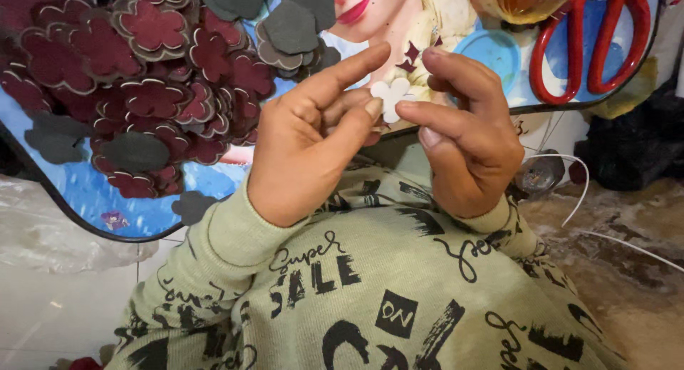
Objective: The person sits on the floor with a decorated board on their lap, picks up flower-shaped fabric cutouts one at a time, dips or presses them into a bowl of glue, and presses matching cutout pairs together. Glued pieces are set back on the board among a large pile of cutouts, with scissors resting nearby.
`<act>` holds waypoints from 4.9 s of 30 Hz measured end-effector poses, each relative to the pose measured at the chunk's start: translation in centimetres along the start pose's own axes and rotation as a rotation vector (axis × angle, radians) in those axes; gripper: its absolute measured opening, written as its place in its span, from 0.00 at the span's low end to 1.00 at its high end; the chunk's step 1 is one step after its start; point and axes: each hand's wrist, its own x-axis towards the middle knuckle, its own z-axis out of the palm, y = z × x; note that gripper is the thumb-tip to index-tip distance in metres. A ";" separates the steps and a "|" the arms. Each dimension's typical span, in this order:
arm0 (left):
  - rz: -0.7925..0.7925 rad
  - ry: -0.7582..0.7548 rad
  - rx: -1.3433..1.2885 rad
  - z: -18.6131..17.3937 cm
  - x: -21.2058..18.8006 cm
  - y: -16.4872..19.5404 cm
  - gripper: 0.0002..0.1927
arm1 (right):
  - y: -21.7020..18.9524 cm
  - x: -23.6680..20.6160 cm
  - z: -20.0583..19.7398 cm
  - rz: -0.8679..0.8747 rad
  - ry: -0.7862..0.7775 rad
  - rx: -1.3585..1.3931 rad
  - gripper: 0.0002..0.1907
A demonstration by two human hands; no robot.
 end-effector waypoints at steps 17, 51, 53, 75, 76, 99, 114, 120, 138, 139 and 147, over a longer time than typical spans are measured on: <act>0.082 0.014 0.141 0.2 -0.3 0.6 0.31 | 1.1 -0.1 0.6 -0.380 0.006 -0.655 0.22; -0.028 -0.058 0.022 -1.0 -0.3 0.1 0.24 | 4.0 -1.6 0.1 -0.209 0.093 -0.061 0.49; -0.054 -0.068 0.007 -1.0 -0.3 -0.1 0.22 | 4.3 -2.0 0.2 -0.216 0.094 -0.027 0.50; 0.815 0.431 1.569 -2.0 2.5 2.5 0.15 | 5.3 -3.1 0.3 -0.109 0.149 0.044 0.46; 0.792 0.438 1.601 -2.1 2.8 2.5 0.14 | 5.2 -3.2 0.2 -0.124 0.124 0.008 0.47; 0.724 0.410 1.264 -2.0 1.5 3.9 0.05 | 4.3 -3.4 0.6 -0.019 0.080 0.066 0.46; -0.013 -0.027 -0.137 -3.2 0.3 -2.7 0.03 | -0.3 -0.2 -0.5 0.447 0.135 0.567 0.47; -0.042 -0.083 -0.159 -2.7 0.2 -3.0 0.03 | -1.1 0.7 0.0 0.506 -0.010 0.564 0.47; -0.061 -0.154 -0.158 -2.1 -0.8 -1.4 0.30 | 0.4 0.5 0.0 0.527 0.034 0.549 0.45; -0.052 -0.167 -0.164 -2.1 -0.8 -1.4 0.29 | 0.5 0.5 0.0 0.524 0.034 0.559 0.45; -0.028 -0.164 -0.175 -2.2 -0.8 -2.2 0.27 | 0.4 0.1 0.0 0.558 0.021 0.524 0.45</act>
